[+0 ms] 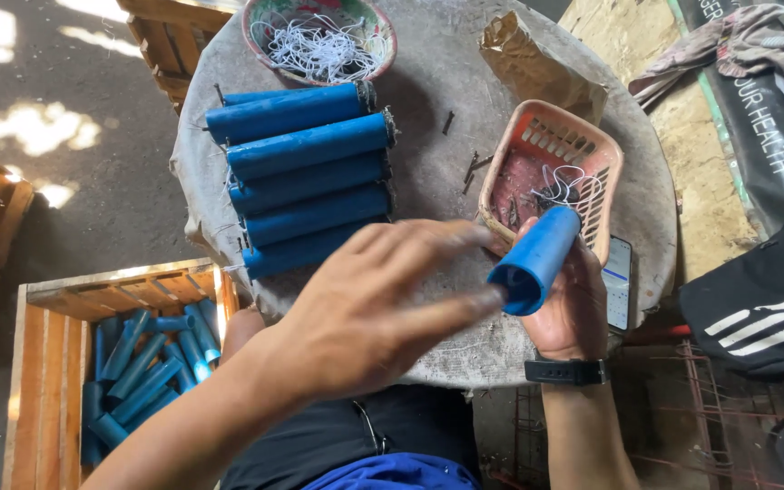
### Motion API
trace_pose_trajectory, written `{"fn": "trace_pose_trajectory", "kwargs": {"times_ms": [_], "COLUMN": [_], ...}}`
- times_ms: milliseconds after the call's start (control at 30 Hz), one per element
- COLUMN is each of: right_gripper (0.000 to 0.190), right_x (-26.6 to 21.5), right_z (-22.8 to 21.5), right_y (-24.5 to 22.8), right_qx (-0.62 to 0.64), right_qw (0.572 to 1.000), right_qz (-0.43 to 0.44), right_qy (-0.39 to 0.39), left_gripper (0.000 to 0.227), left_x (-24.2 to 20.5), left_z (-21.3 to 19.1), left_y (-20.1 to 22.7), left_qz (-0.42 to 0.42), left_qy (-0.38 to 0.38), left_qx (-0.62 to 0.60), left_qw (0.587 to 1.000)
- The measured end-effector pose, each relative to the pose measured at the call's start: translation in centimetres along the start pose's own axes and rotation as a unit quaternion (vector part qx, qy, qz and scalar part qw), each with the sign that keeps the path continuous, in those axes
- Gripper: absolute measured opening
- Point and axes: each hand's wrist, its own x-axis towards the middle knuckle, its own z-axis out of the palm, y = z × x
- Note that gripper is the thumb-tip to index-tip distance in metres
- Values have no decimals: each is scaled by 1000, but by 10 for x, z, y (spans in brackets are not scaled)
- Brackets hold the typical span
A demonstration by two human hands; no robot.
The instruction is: Inserting candle wicks into blue cylindrical molds and securing the metal bases.
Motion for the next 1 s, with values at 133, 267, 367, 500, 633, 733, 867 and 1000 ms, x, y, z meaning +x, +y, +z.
{"fn": "trace_pose_trajectory", "kwargs": {"times_ms": [133, 267, 367, 500, 633, 733, 867, 1000], "right_gripper": [39, 36, 38, 36, 34, 35, 42, 29], "right_x": [-3, -5, -7, -10, -21, -27, -30, -34], "right_z": [-1, -7, -18, -25, -21, -15, -31, -50], "right_y": [-1, -2, -1, 8, 18, 24, 37, 49], "right_qx": [-44, -11, 2, -34, -70, -11, 55, 94], "right_qw": [999, 999, 999, 999, 996, 997, 995, 984], "right_qz": [0, -12, 15, 10, -12, 80, 85, 147], "right_qy": [13, 29, 50, 4, -45, -18, 7, -39], "left_gripper": [26, 13, 14, 7, 6, 5, 4, 11], "left_x": [13, 17, 16, 11, 15, 18, 24, 33], "left_z": [1, 1, 1, 2, -6, -6, -4, -10], "left_y": [11, 11, 10, 7, 3, -1, 0, 2], "left_qz": [70, 78, 97, 90, 62, 56, 59, 38], "left_qy": [-64, -56, -42, -95, -120, -107, -94, -48], "left_qx": [194, 173, 157, 97, -17, 6, 12, -26], "left_qw": [976, 980, 982, 987, 991, 993, 994, 998]}}
